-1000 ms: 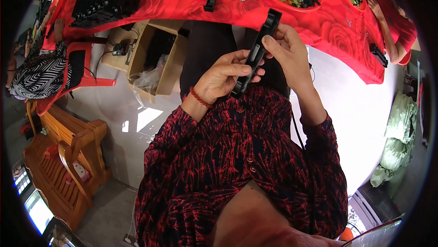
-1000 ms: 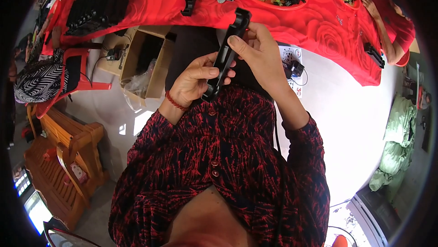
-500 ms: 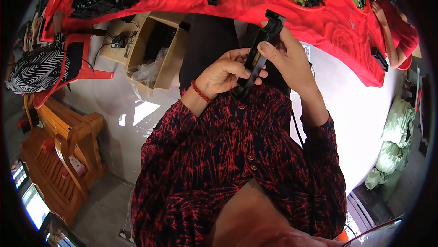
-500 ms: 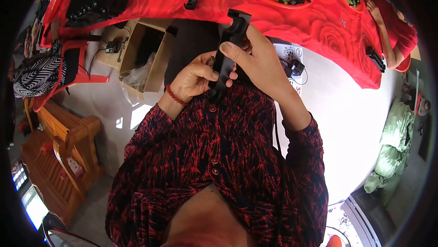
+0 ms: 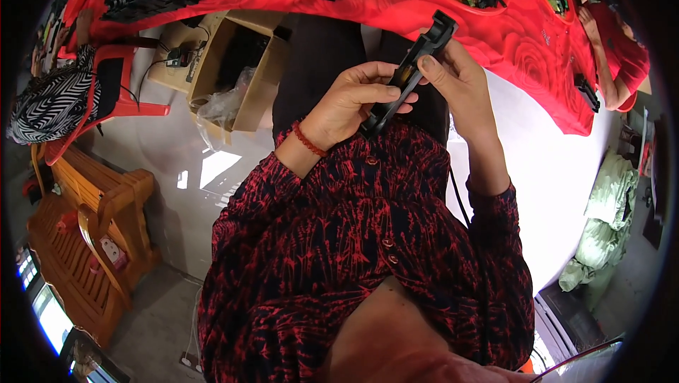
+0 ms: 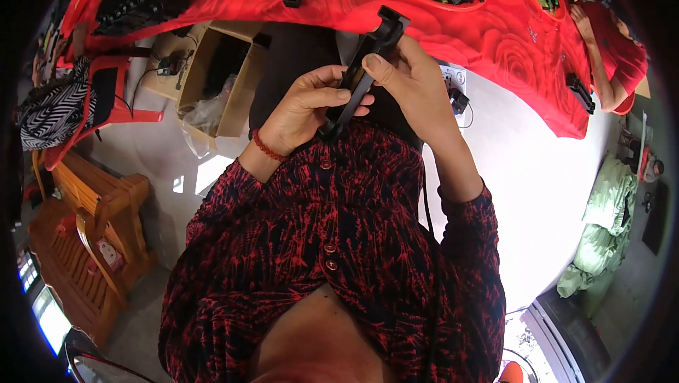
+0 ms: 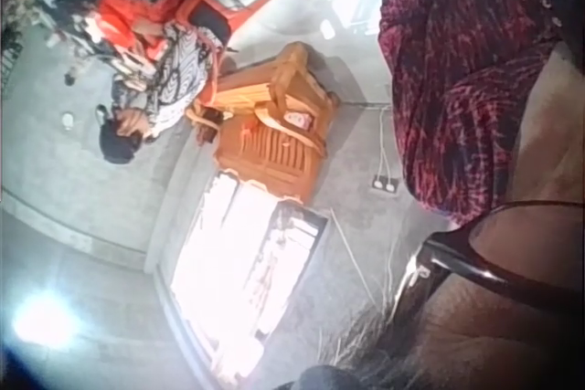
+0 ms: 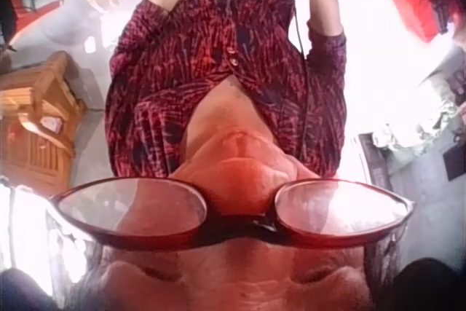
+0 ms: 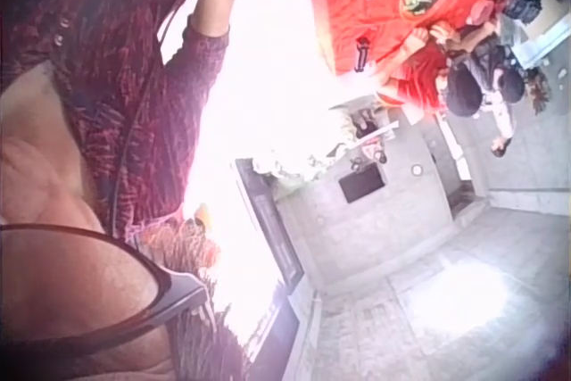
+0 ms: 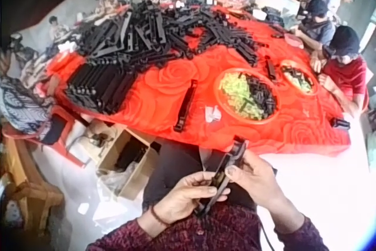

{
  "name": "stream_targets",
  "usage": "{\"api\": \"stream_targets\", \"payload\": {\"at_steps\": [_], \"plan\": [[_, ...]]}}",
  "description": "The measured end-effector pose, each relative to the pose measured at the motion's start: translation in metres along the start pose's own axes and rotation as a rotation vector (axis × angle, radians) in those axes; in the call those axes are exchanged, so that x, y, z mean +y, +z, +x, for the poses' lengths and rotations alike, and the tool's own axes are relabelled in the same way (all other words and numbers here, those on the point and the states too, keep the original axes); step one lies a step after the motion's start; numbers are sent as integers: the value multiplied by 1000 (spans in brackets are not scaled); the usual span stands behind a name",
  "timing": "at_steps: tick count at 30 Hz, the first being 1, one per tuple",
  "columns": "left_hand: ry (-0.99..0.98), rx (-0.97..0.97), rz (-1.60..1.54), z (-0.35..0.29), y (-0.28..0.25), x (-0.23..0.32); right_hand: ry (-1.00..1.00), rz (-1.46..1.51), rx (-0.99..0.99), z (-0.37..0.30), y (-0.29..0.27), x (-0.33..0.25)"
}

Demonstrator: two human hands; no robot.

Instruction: The person assembles black plastic parts by hand, holding and turning each piece while inserting and pressing smaller components into place.

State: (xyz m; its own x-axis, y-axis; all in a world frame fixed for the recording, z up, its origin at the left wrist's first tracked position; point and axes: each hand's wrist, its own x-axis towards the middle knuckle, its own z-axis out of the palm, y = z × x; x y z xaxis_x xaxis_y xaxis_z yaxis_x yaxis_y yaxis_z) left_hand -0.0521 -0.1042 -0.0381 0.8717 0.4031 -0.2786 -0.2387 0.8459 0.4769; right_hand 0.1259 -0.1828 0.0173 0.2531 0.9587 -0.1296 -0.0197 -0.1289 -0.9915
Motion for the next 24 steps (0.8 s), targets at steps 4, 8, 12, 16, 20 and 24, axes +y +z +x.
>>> {"api": "stream_targets", "payload": {"at_steps": [4, 8, 12, 16, 20, 24], "plan": [[99, 64, 203, 0, 6, 0, -28, 9, 22, -2, -4, 5], [136, 76, 228, -2, 9, -2, -10, 31, 26, -3, -4, 2], [65, 10, 148, -1, 4, -2, -3, 9, 18, -2, -6, 2], [4, -60, 53, 2, -4, -4, -3, -16, -6, -2, -5, 2], [14, -77, 30, 3, -7, -8, -18, -12, -6, -1, -4, 4], [-2, -48, 31, 4, -8, -11, -3, -9, 12, -1, -2, 3]]}}
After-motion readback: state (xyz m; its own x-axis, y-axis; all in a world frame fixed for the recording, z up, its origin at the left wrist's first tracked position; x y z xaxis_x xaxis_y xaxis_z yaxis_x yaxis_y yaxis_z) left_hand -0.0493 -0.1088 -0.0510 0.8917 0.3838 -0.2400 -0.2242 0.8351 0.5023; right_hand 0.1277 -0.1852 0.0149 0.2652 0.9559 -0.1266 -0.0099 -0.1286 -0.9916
